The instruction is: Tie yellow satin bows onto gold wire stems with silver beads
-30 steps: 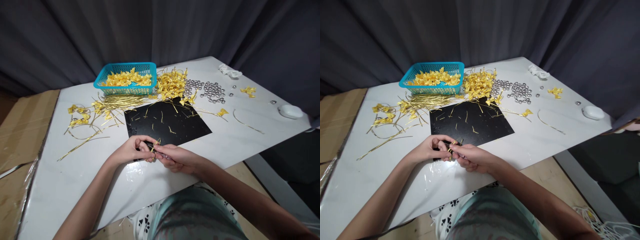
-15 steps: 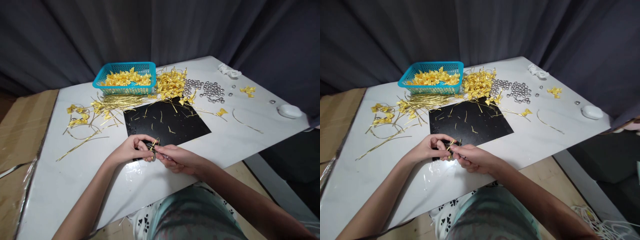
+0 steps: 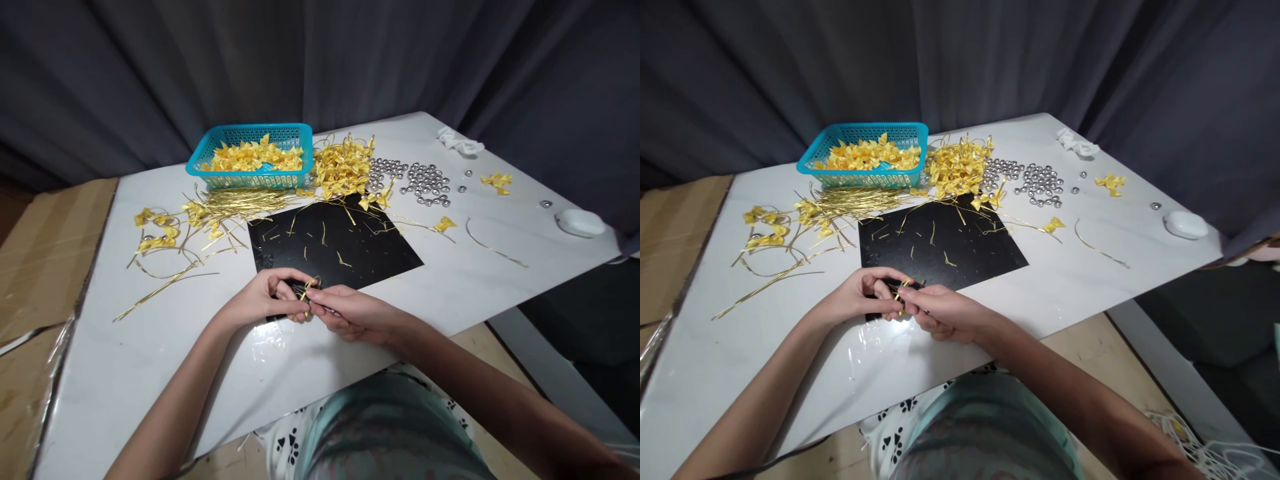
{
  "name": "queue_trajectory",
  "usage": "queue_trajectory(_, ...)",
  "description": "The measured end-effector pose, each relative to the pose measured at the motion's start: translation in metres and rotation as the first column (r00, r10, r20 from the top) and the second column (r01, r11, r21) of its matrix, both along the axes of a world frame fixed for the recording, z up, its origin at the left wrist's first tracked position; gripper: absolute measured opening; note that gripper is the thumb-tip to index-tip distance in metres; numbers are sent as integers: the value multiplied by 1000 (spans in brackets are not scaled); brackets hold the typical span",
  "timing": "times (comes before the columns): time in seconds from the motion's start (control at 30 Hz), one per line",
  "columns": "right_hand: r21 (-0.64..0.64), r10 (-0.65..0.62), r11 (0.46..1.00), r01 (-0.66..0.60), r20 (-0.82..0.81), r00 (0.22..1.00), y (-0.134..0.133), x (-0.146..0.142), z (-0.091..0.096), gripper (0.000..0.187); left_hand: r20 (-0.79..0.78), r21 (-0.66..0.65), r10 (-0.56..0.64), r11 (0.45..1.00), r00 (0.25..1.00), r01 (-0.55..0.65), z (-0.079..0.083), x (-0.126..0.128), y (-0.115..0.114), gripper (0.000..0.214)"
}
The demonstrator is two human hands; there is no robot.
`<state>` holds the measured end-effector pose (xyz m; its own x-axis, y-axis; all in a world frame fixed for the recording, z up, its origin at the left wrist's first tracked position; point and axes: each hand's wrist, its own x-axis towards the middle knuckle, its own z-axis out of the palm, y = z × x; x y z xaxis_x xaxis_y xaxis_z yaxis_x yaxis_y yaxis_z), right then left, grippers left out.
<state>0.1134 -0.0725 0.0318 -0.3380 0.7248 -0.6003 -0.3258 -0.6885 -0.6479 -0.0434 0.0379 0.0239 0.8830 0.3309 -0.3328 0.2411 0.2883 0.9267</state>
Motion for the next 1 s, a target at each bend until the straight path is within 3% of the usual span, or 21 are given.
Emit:
queue_trajectory(0.27, 21, 13, 1000, -15, 71, 997, 3, -3, 2, 35, 2, 11, -1, 1000, 1000, 1, 1, 0, -1, 33)
queue_trajectory(0.43, 49, 31, 998, -41, 181, 983, 4, -1, 3, 38, -20, 54, -42, 998, 999, 43, 4, -1, 0, 84)
queue_trajectory(0.6, 111, 79, 984, -139, 429, 900, -1, 6, 6, 44, -37, 80, -58, 995, 998, 61, 5, -2, 1, 88)
queue_trajectory(0.7, 200, -26, 968, -153, 684, 729, -5, 15, 4, 42, -11, 34, -20, 999, 1000, 20, 3, -3, 0, 80)
queue_trajectory(0.77, 276, -156, 949, -151, 830, 535, -6, 24, 1, 36, 13, 4, 27, 1000, 1000, -27, 3, -2, 0, 72)
queue_trajectory(0.87, 350, -293, 915, -201, 919, 263, -6, 36, -6, 22, 28, -1, 120, 993, 992, -120, 5, -1, -2, 63)
queue_trajectory(0.93, 382, -352, 887, -260, 923, 157, -4, 41, -8, 12, 39, 17, 180, 983, 983, -181, 8, 0, -2, 61)
queue_trajectory(1.0, 419, -404, 845, -332, 907, 118, 0, 42, -8, 13, 52, 37, 238, 970, 970, -240, 10, 0, -2, 60)
